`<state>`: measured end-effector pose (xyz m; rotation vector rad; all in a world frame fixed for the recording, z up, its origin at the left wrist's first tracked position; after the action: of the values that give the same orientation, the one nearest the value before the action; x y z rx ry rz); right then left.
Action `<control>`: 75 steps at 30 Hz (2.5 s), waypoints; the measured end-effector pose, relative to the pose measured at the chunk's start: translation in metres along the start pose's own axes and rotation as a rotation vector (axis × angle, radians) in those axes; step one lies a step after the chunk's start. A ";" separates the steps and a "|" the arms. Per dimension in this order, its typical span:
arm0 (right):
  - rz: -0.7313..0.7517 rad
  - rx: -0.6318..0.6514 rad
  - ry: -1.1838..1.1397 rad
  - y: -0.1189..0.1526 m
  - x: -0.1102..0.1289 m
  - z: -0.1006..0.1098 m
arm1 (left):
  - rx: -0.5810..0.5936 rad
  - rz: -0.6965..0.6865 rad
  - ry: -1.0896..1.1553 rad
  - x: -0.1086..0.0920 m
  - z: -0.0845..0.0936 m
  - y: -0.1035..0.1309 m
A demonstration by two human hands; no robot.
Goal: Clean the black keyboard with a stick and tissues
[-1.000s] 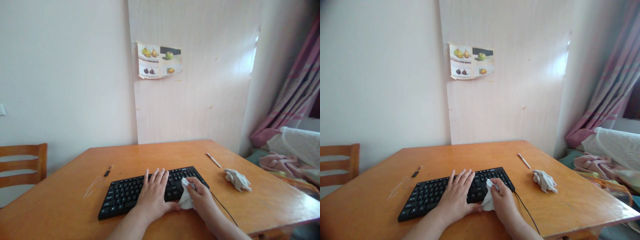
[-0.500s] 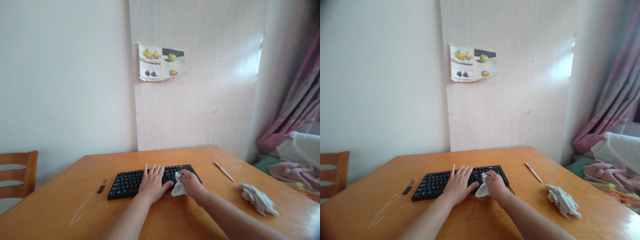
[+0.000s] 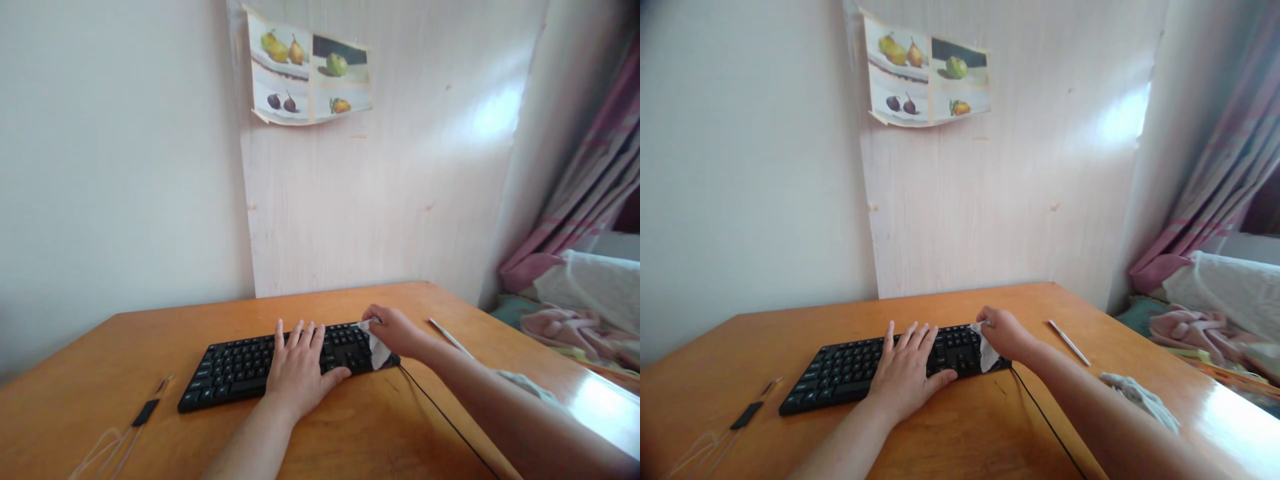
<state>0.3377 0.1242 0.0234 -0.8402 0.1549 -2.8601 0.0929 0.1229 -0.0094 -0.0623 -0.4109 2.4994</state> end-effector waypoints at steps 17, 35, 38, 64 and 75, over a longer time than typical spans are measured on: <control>0.212 0.188 0.403 0.025 0.023 -0.016 | 0.043 -0.030 0.073 -0.001 -0.005 -0.003; 0.152 0.292 0.449 0.031 0.036 -0.016 | 0.042 0.002 0.050 -0.001 -0.007 -0.003; 0.165 0.232 0.425 0.026 0.032 -0.024 | 0.041 -0.003 0.065 -0.001 -0.007 -0.002; 0.323 0.060 0.170 0.015 0.035 -0.044 | 0.044 -0.003 0.072 -0.003 -0.002 -0.002; 0.376 0.311 0.297 0.037 0.057 -0.025 | 0.038 -0.008 0.071 -0.003 -0.003 -0.002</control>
<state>0.2815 0.0792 0.0275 -0.2874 -0.0891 -2.5397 0.0965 0.1235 -0.0119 -0.1337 -0.3341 2.4884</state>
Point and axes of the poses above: each hand's wrist, its own y-axis away from the middle knuckle, its own z-axis out of the back of the hand, x = y × z, the point moved 2 cm from there along -y, towards the middle knuckle, and after that the axes turned 12 degrees about x, right-handed, at the moved point
